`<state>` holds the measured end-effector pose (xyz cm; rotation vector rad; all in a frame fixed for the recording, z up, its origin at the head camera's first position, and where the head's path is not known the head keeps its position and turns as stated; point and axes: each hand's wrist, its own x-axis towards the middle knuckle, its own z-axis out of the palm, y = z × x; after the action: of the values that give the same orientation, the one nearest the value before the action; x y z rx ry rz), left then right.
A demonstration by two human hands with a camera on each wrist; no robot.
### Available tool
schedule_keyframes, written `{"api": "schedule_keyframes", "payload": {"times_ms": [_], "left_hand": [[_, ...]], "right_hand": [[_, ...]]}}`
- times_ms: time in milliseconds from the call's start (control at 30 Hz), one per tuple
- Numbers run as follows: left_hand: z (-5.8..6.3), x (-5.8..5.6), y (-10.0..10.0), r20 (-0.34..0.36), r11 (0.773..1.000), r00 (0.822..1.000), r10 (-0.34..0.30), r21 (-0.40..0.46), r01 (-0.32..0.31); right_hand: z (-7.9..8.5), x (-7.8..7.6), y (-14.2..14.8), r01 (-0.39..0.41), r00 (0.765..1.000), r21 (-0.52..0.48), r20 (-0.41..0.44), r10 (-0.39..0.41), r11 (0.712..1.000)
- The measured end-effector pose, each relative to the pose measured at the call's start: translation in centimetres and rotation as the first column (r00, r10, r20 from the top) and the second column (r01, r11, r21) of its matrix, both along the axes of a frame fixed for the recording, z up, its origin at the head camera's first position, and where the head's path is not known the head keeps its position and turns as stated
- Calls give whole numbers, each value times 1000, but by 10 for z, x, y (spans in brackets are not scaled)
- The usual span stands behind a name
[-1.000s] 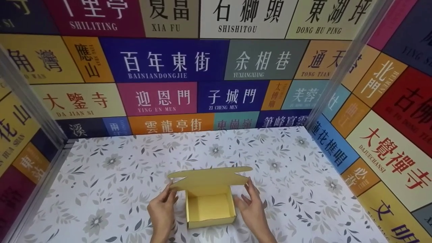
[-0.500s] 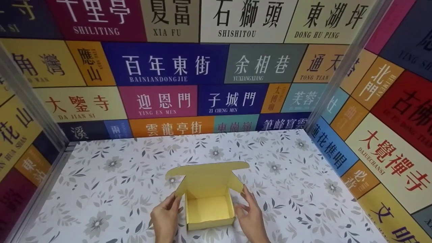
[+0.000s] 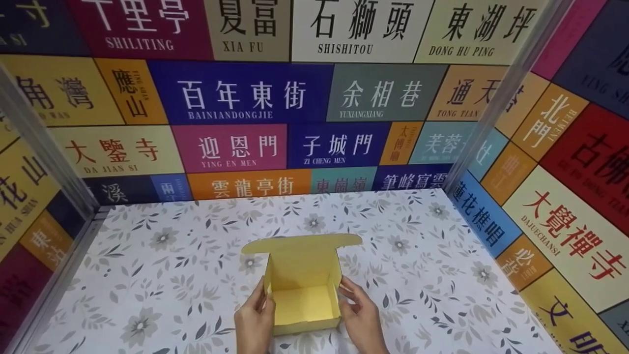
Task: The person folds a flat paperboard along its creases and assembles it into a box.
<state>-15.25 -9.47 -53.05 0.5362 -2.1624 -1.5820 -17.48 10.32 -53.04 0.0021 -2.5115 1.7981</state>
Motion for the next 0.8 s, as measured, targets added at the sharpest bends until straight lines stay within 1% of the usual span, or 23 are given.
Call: {"api": "schedule_keyframes", "payload": {"times_ms": [133,267,433,533,633,700,800], "left_hand": [[2,5,5,39,997,997,-61,-37,63],[0,8,8,33,992,994,-99,-79,102],[-4,10,11,13,987,996,-83,-135,84],[-3,10,10,9,984,997,-76,-164,76],[-1,10,8,28,984,997,-77,-157,80],[1,10,7,48,987,996,-81,-137,87],[1,10,8,59,991,995,-80,-101,86]], "right_hand": [[-1,0,0,-18,1000,-14,-17,18,1000],[-1,1,-2,-7,1000,-23,-23,6,1000],[-2,3,-4,15,1000,-57,-9,-16,998],[-3,3,-5,30,1000,-62,-4,-30,998],[-4,2,-5,42,999,-55,-19,-43,998],[-5,2,-5,51,998,-54,-30,-53,997],[-8,3,-6,70,997,-56,-39,-72,996]]}}
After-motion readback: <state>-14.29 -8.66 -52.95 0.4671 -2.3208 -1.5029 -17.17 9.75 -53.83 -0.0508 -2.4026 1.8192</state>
